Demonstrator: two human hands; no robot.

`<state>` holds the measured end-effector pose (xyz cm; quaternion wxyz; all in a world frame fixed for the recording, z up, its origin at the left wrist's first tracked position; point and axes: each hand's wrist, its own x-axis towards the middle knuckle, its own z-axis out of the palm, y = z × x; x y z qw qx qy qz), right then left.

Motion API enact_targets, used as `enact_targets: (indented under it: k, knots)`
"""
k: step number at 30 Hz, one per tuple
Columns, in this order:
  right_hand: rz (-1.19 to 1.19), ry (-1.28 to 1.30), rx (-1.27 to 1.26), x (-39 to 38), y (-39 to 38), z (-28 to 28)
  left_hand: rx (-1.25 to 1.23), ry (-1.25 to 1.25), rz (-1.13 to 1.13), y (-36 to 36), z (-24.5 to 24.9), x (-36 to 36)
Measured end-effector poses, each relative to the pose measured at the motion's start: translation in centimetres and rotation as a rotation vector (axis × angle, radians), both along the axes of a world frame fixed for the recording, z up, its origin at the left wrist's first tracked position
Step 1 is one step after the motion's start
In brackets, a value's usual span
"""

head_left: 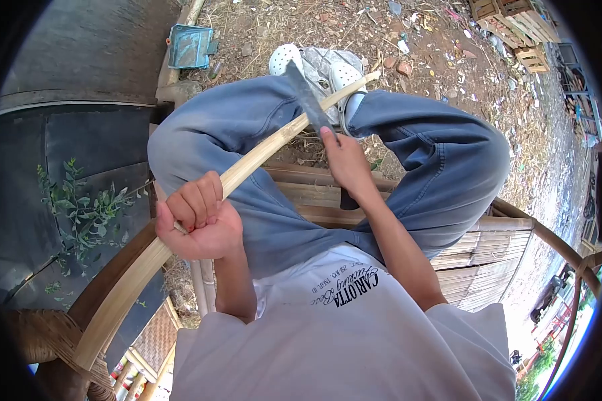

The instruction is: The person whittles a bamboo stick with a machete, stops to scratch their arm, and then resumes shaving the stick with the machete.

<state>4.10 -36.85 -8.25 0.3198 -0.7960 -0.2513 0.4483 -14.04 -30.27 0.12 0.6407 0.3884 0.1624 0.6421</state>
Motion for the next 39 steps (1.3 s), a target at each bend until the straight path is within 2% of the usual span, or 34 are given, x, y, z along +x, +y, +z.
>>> enact_targets:
  k: [2,5,8,10,12,14,16,23,25,26,28,29,31,32,34,39]
  knots:
    - [0.034,0.041,0.101,-2.7,-0.7,1.4,-0.084,-0.012,0.125,-0.3,0.6,0.0]
    - [0.002,0.041,0.120,-3.4,-0.4,1.3,-0.123,-0.036,0.227,0.0,2.2,-0.8]
    - [-0.022,0.013,0.090,-1.9,-0.5,0.8,-0.040,-0.021,0.239,-0.7,4.4,-1.7]
    - [-0.058,0.029,0.156,-1.6,-0.9,1.1,-0.019,-0.012,0.195,-1.1,5.7,-2.6]
    - [-0.034,0.073,0.119,-1.3,-1.1,2.5,0.029,0.006,0.220,-1.4,6.9,-2.8]
    - [0.081,0.088,0.131,-1.4,-1.4,2.8,0.051,0.019,0.217,-1.7,8.1,-3.1]
    - [0.082,0.097,0.137,-1.8,-1.6,3.0,0.076,0.032,0.211,-1.9,9.4,-3.8]
    - [0.128,0.169,0.167,-2.4,-1.0,5.0,0.235,0.065,0.043,-1.8,14.5,-8.0]
    - [0.129,0.181,0.200,-2.6,-0.7,5.1,0.263,0.099,0.290,-1.8,15.5,-9.6]
    - [0.150,0.170,0.195,-2.7,-0.5,5.0,0.271,0.102,0.290,-1.7,15.6,-9.2]
    - [0.174,0.160,0.201,-2.9,-0.2,5.1,0.293,0.152,0.537,-1.3,15.3,-6.9]
    - [0.191,0.177,0.189,-2.7,-0.4,5.2,0.302,0.152,0.540,-1.7,15.2,-6.0]
    - [0.205,0.191,0.180,-2.3,-0.7,5.0,0.308,0.151,0.353,-2.4,14.2,-4.7]
    - [0.183,0.170,0.181,-2.1,-1.0,4.5,0.310,0.150,0.351,-2.5,13.7,-4.2]
    - [0.160,0.143,0.185,-1.6,-1.6,4.4,0.245,0.083,0.192,-2.7,12.7,-3.5]
    - [0.073,0.142,0.152,0.0,-2.7,4.4,0.215,0.085,0.179,-3.2,12.2,-2.0]
